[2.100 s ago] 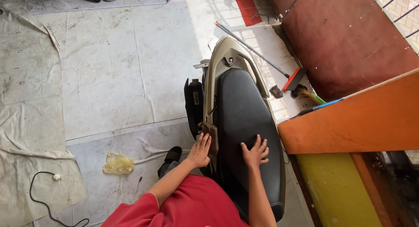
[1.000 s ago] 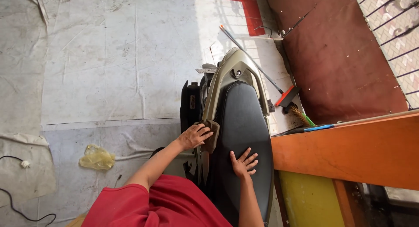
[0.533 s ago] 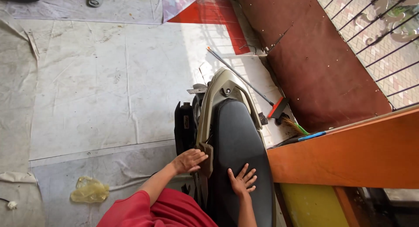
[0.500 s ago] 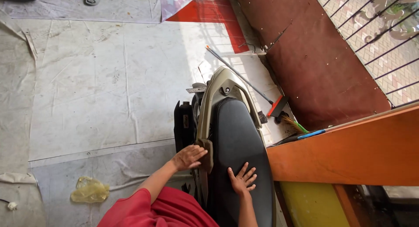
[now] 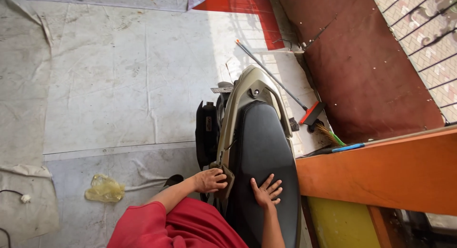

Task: The person cleans the rear side panel and seat area of a motorcycle using a cloth. They wipe the beige bodywork and the black seat repeatedly while standing in a workshop.

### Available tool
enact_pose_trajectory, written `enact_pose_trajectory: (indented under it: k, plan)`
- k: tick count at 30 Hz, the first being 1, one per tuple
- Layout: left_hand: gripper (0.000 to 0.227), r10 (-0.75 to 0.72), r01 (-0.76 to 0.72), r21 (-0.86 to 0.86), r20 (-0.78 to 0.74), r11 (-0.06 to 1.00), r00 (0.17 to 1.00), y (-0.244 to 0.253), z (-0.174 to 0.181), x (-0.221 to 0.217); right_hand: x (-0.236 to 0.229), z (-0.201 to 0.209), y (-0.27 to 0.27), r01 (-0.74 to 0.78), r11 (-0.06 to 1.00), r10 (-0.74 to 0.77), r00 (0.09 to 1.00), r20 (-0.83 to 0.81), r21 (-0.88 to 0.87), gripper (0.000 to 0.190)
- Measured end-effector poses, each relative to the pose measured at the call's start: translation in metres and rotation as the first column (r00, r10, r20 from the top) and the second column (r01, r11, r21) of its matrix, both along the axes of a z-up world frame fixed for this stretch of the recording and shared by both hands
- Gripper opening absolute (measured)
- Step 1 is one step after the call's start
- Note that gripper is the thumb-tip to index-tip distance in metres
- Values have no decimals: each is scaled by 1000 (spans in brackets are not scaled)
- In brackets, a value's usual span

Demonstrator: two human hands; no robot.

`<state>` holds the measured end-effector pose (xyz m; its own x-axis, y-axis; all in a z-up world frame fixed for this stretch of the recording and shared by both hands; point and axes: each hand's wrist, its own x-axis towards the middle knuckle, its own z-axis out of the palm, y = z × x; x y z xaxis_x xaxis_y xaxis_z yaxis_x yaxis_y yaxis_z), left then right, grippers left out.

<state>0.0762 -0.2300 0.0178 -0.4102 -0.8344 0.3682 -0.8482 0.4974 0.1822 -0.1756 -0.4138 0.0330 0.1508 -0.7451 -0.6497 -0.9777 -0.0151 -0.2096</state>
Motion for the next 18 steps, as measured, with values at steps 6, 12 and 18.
enact_pose_trajectory:
  k: [6, 12, 18]
  plan:
    - [54, 367, -378, -9, -215, 926, 905, -31, 20, 25, -2, -13, -5, -27, 1000, 27, 999, -27, 11, 120]
    - [56, 419, -386, 180, -212, 905, 883, -33, 22, 24, 5, 6, -4, -45, 999, 45, 999, -30, 15, 119]
    - [51, 183, -183, 19, -46, 983, 982, -5, 8, 1, 20, 69, -30, -173, 970, 221, 924, -313, 173, 108]
